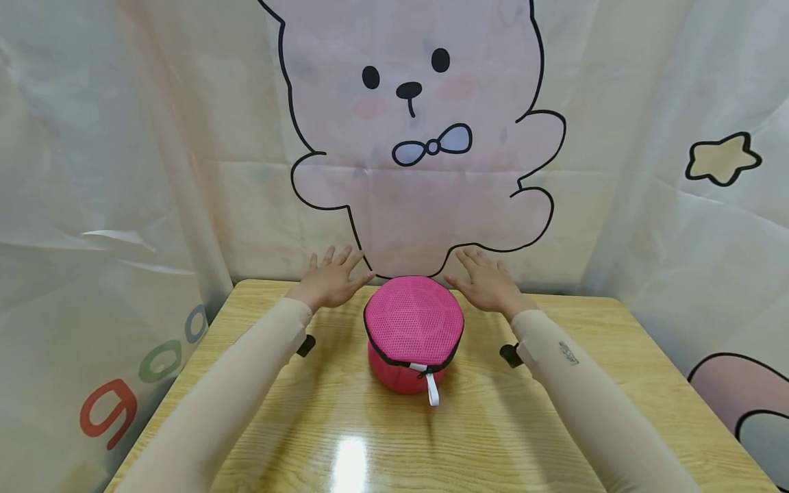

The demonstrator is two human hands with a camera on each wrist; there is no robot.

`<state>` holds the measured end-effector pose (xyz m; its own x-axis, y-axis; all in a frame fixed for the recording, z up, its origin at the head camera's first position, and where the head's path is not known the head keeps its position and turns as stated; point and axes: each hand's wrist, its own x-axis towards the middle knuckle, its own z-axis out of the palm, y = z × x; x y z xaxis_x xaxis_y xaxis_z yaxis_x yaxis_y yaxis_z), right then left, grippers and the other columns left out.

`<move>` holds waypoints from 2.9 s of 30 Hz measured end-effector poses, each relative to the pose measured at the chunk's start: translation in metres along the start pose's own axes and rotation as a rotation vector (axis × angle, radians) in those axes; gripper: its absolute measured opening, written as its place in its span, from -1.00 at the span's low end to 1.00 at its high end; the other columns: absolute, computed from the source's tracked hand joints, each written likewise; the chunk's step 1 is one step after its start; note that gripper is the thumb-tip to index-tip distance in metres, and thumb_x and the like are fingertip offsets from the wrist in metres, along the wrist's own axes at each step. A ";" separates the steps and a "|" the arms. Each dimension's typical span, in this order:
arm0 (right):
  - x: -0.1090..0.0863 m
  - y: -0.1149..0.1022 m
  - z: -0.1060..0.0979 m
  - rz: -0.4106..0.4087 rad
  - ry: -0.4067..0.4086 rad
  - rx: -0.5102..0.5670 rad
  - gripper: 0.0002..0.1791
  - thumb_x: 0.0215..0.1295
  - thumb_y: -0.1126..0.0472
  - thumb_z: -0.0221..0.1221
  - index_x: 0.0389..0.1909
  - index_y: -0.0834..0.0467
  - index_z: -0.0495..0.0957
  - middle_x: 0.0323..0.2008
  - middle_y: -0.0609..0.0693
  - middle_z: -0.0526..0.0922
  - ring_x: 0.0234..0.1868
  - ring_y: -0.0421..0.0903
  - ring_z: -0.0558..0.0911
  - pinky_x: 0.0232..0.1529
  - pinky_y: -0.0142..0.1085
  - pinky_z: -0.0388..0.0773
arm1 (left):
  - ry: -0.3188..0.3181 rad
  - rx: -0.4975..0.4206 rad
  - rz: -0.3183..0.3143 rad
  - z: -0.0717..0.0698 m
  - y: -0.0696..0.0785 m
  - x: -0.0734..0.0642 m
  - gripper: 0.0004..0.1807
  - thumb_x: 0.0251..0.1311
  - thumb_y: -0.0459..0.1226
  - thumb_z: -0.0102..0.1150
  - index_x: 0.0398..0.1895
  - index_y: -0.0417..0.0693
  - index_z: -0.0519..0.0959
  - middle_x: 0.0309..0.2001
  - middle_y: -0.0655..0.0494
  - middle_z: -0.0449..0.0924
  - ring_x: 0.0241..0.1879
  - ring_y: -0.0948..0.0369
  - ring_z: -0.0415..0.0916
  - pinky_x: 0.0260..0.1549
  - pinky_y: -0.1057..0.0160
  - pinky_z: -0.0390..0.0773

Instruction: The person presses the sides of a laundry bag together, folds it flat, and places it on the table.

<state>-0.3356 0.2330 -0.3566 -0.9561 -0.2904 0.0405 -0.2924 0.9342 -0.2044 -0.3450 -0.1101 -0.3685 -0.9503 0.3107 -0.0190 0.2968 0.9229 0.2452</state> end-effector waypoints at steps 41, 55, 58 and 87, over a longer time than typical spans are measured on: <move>-0.026 -0.009 -0.014 -0.159 0.018 0.064 -0.20 0.60 -0.29 -0.09 0.66 0.06 0.08 0.67 0.12 0.04 0.68 0.24 -0.06 0.57 0.38 -0.25 | -0.003 0.049 0.229 -0.022 0.014 -0.033 -0.17 0.46 0.44 -0.45 0.69 0.45 -0.15 0.72 0.21 -0.28 0.70 -0.06 -0.45 0.58 -0.35 -0.36; -0.038 -0.026 -0.019 -0.221 0.024 0.064 -0.23 0.60 -0.23 -0.03 0.67 0.00 0.07 0.66 0.10 0.07 0.70 0.17 -0.05 0.60 0.32 -0.20 | -0.010 0.041 0.330 -0.022 0.031 -0.044 -0.19 0.49 0.39 -0.36 0.70 0.41 -0.13 0.72 0.19 -0.27 0.70 -0.04 -0.45 0.59 -0.32 -0.35; -0.040 -0.029 -0.018 -0.233 0.026 0.066 -0.22 0.59 -0.23 -0.01 0.66 0.02 0.08 0.66 0.10 0.08 0.70 0.17 -0.06 0.60 0.32 -0.19 | -0.014 0.055 0.335 -0.021 0.033 -0.046 -0.19 0.49 0.40 -0.38 0.70 0.43 -0.13 0.72 0.22 -0.30 0.70 -0.03 -0.46 0.59 -0.32 -0.33; -0.062 -0.048 -0.012 -0.323 0.002 0.119 -0.13 0.52 -0.32 0.03 0.67 0.00 0.05 0.66 0.03 0.08 0.67 0.17 0.06 0.62 0.28 -0.17 | -0.020 0.058 0.443 -0.014 0.052 -0.071 -0.18 0.49 0.38 -0.31 0.70 0.39 -0.08 0.72 0.25 -0.34 0.70 0.03 -0.42 0.59 -0.32 -0.26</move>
<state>-0.2628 0.2090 -0.3375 -0.8148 -0.5665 0.1234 -0.5753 0.7635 -0.2935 -0.2631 -0.0873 -0.3405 -0.7283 0.6829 0.0569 0.6804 0.7106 0.1795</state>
